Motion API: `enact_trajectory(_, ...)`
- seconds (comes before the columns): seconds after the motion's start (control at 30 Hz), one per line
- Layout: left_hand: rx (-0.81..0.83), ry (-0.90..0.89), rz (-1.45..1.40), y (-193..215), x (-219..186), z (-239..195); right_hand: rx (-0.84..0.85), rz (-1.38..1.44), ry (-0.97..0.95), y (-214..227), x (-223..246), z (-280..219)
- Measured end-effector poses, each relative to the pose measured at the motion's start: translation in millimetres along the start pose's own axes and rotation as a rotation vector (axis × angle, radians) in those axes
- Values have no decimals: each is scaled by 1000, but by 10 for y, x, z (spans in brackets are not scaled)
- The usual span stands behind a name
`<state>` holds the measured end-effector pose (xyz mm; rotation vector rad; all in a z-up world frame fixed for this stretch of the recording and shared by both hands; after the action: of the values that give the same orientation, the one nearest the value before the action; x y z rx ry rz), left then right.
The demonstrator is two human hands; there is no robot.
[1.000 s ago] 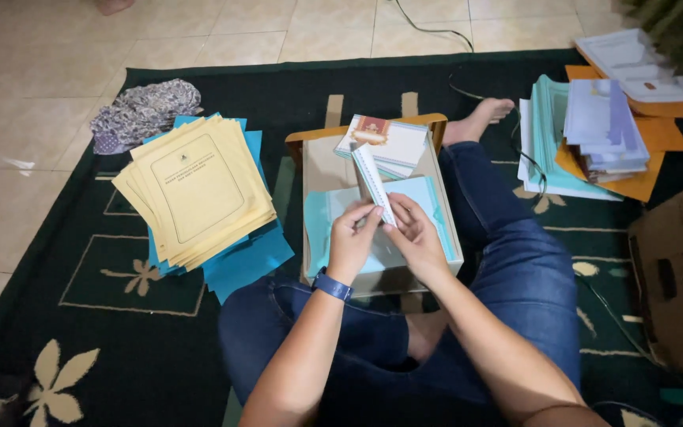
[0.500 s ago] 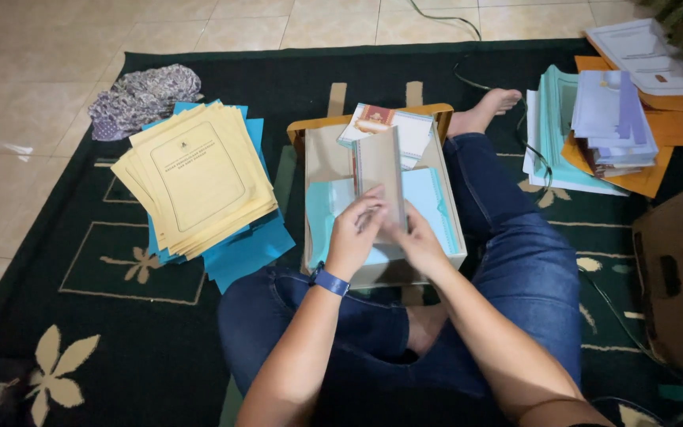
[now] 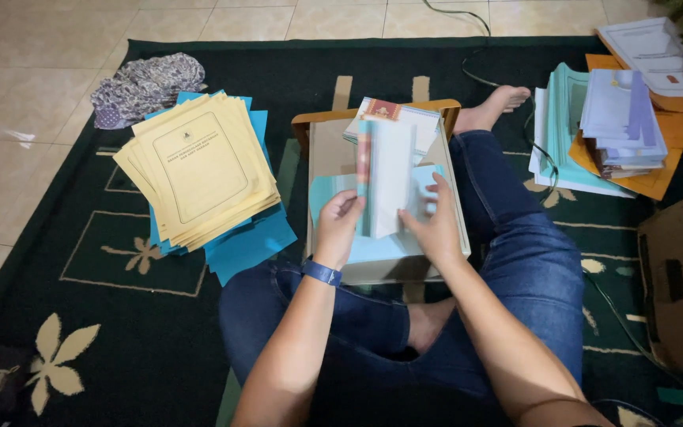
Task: Organizing and stacking printed documents into a cardboard box for final assembly.
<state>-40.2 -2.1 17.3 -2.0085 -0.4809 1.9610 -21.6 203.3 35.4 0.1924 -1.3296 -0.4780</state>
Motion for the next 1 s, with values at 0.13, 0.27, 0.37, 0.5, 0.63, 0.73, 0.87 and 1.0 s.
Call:
enact_trajectory(0.13,91,-58,121,-91,22,6,202,-41,183,-82,14,-85)
enact_trajectory(0.27,165,-128,61,-197,-8,-27,402,315,9,-218,-94,-210)
enact_trajectory(0.37,74,-131,95,-254,-125,-51,383,272,-36,-196,-74,-197)
enact_trajectory(0.5,-74,-236,501,-127,-456,-76,195,241,-53,198,-175,15)
enact_trajectory(0.63,-181,-334,780,160,-681,-28,45,163,-125,512,-425,193)
enact_trajectory(0.73,-218,-300,933,342,-686,-14,165,88,-192,545,-616,232)
enact_trajectory(0.87,-215,-176,1061,466,-533,-18,276,-245,-182,511,-744,204)
enact_trajectory(1.0,-185,-101,1078,518,-373,-48,326,-553,-174,488,-800,202)
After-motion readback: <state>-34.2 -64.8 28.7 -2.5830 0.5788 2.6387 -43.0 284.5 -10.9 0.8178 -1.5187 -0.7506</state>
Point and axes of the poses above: each hand's wrist, its own z-axis towards the middle knuckle, its own y-axis out of the back of the hand, x = y × z, the point moved 4 cm from there along z, towards the middle knuckle, and after that the axes turned 13 degrees about -z, right-handed, at the moved point
